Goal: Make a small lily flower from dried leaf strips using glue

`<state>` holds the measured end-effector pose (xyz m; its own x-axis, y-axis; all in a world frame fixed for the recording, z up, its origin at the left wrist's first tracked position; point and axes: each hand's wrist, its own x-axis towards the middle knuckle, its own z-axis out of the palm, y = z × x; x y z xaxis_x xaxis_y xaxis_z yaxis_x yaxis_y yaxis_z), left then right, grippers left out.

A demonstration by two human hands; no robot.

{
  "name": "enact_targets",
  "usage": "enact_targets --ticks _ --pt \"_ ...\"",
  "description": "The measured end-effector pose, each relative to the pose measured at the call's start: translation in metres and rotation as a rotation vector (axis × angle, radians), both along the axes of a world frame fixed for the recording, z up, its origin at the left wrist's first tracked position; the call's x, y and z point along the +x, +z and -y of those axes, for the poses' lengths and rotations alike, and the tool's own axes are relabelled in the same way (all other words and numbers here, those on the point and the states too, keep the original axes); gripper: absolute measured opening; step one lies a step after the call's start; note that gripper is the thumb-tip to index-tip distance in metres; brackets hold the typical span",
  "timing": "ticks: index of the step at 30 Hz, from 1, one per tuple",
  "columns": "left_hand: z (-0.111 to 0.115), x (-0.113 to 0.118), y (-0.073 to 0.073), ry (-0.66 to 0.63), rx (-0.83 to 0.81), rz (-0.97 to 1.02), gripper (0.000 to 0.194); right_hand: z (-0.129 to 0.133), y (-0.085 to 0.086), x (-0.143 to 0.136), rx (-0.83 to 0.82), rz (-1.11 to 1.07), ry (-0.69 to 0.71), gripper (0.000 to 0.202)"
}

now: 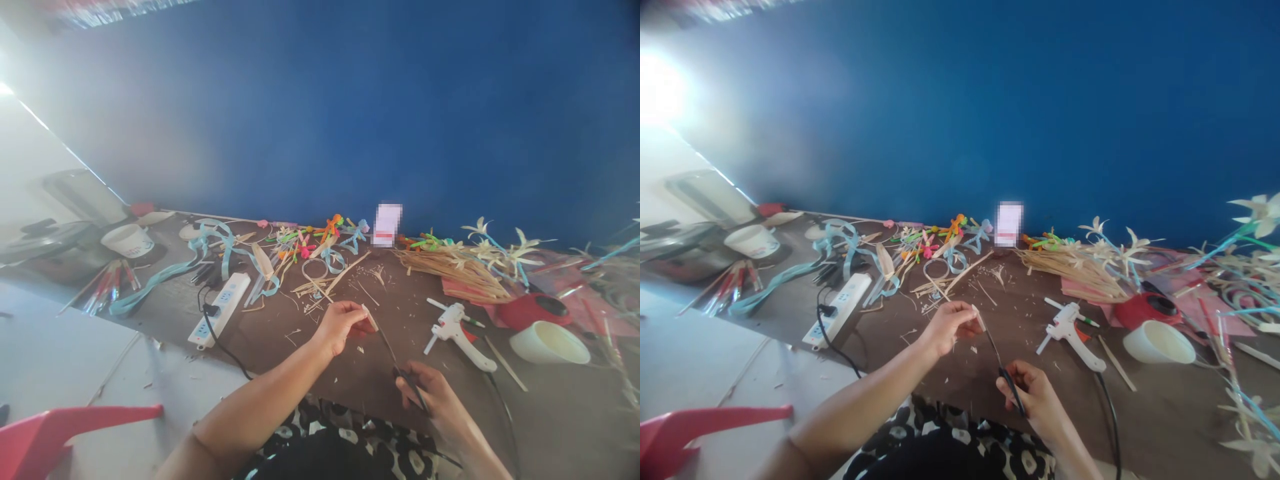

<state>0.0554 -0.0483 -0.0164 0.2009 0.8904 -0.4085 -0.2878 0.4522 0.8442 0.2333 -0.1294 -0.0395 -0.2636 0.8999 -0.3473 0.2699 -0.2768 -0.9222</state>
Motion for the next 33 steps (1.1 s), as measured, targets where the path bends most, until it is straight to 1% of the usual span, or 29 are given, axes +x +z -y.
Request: enact_targets --ticks 7,14,20,27,33 --pt "0.001 0.0 0.003 0.004 -0.017 -0.016 0.019 -0.001 0.001 -0.002 -0.007 -0.019 0.011 0.034" --pt "0.001 0.002 0.003 0.007 -0.021 0.013 0.019 0.001 -0.003 -0.005 0.003 -0.026 -0.077 0.031" --pt "0.001 0.002 0.002 0.013 -0.023 0.022 0.018 0.001 -0.003 -0.005 -0.001 -0.031 -0.051 0.029" --pt "0.002 0.002 0.005 0.007 -0.025 0.033 0.018 0.003 -0.002 -0.006 0.009 -0.015 -0.077 0.032" --pt "0.003 0.001 0.006 0.003 -0.019 0.019 0.019 0.001 -0.009 -0.007 -0.013 0.032 -0.07 0.038"
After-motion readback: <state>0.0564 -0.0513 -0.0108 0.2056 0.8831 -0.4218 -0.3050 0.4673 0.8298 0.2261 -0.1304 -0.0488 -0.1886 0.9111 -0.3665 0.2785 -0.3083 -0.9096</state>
